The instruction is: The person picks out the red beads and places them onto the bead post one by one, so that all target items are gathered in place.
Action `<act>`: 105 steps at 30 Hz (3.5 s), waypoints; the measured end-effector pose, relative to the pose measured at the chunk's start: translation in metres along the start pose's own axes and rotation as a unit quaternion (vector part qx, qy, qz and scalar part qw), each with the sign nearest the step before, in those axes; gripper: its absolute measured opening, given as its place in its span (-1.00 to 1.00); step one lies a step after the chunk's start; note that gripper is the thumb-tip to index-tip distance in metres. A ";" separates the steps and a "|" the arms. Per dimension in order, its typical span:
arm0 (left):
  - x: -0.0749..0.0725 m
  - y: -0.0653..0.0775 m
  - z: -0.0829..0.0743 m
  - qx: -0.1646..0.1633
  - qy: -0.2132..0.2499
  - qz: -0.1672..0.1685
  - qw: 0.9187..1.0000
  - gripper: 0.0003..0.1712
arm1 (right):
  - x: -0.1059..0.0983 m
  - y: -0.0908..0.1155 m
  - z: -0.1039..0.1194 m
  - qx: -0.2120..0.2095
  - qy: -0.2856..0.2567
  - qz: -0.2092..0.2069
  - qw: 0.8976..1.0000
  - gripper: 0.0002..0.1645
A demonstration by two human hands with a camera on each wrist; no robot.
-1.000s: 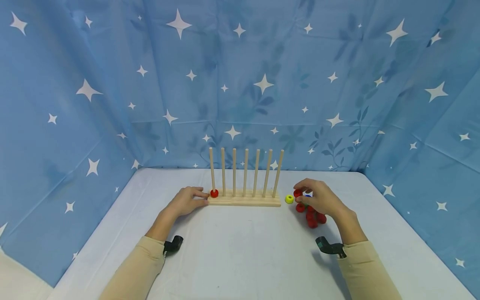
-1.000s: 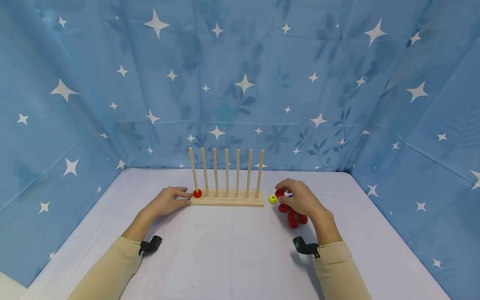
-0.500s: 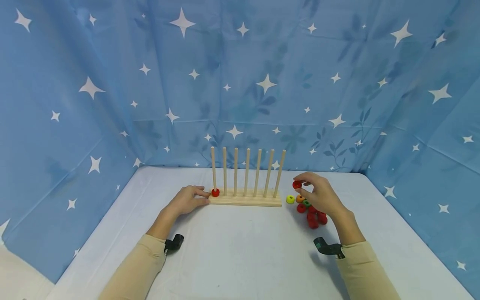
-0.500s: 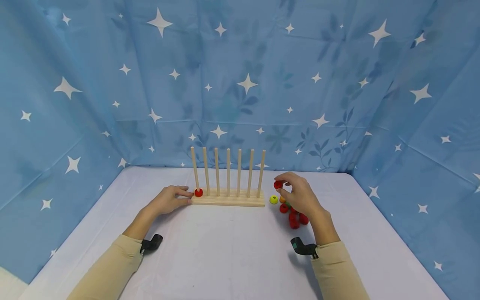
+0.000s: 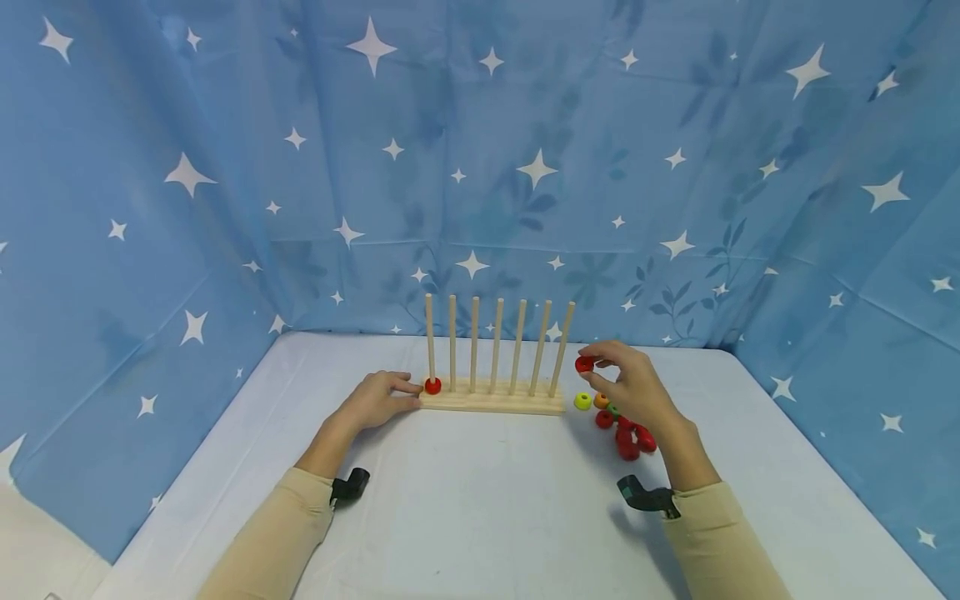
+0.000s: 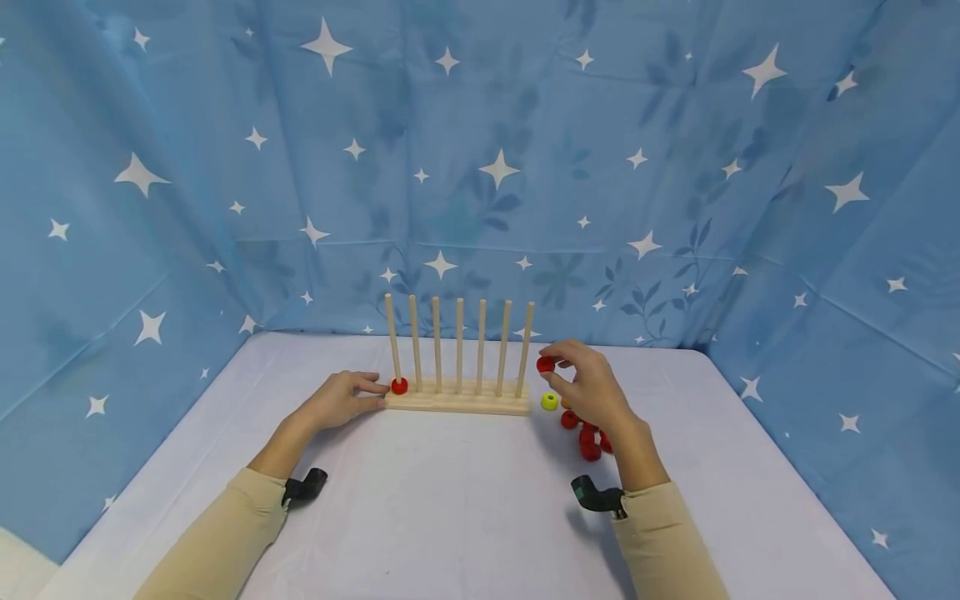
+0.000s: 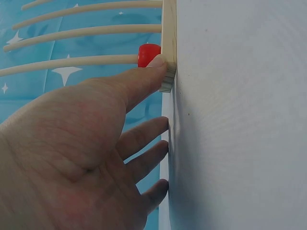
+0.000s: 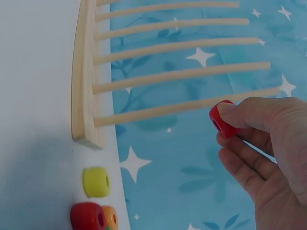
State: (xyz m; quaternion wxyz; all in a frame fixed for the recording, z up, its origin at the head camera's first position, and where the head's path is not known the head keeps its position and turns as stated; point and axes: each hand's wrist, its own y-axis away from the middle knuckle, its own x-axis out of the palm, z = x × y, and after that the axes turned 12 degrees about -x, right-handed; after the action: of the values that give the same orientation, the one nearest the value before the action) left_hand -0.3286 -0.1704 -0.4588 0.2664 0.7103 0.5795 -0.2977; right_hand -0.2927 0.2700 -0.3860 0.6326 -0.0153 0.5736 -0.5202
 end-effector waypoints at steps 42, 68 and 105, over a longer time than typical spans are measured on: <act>0.000 -0.002 0.000 -0.009 0.003 0.003 1.000 -0.65 | 0.053 -0.067 0.049 -0.107 -0.065 -0.126 0.984 -0.59; -0.002 -0.001 0.002 0.002 0.002 0.002 1.000 -0.64 | 0.079 -0.086 0.069 -0.134 -0.094 -0.171 0.971 -0.60; 0.000 0.001 0.001 -0.015 -0.003 -0.001 1.000 -0.64 | 0.088 -0.127 0.095 -0.224 -0.031 -0.183 0.957 -0.69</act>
State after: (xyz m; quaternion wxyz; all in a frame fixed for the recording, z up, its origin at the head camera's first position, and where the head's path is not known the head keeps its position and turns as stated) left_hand -0.3276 -0.1711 -0.4591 0.2783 0.7051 0.5836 -0.2912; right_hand -0.3216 0.0969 -0.3379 0.5247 -0.2778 0.6427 -0.4842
